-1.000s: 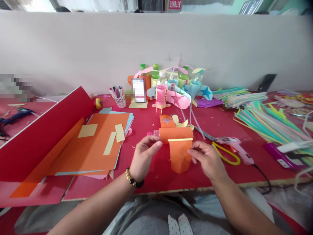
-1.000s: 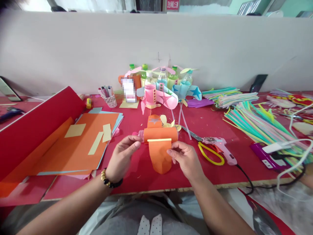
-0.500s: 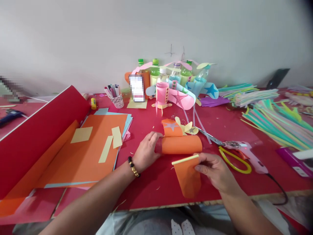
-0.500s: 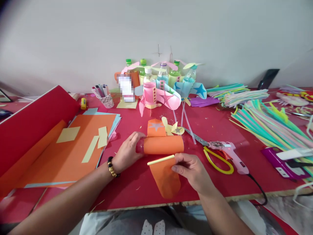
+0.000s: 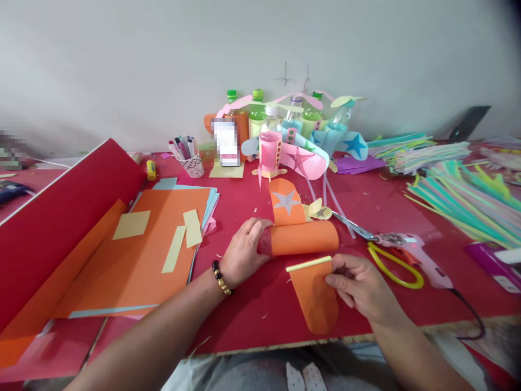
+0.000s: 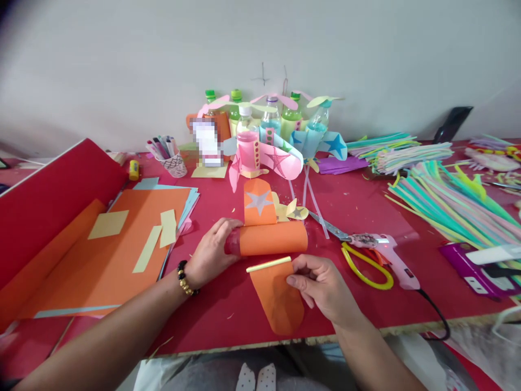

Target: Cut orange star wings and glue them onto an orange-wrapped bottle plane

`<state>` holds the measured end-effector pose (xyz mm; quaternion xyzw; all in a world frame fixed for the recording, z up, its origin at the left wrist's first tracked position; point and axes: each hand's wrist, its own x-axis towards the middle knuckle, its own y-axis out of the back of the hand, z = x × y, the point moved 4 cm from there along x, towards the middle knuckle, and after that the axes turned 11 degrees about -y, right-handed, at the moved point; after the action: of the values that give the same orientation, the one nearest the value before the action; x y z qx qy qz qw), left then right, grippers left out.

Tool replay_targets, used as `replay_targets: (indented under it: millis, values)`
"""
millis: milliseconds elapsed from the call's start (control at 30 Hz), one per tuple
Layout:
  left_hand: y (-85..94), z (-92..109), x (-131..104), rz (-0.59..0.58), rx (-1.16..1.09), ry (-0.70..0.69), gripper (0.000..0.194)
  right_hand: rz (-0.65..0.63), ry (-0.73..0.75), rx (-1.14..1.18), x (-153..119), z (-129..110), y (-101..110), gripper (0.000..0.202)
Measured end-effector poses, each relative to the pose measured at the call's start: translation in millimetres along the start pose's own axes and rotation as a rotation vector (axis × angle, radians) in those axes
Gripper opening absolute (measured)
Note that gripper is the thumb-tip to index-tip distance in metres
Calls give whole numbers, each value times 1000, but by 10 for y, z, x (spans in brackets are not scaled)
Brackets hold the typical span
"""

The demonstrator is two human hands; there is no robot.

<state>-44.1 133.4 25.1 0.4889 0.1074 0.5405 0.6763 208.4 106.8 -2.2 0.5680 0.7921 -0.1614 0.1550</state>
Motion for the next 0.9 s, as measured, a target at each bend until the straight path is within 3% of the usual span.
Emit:
replay_targets:
  millis: [367,600,900]
  values:
    - [18,-9,-3,15,-109,46,58,-60,-30,43,74,-57,-109,22]
    - [16,-15,-13,0,-143,82,55,-9,-32,53,125,-38,-97,25]
    - [38,71,-15,-22,-88,-5,42,55,23,52,178,-82,-87,24]
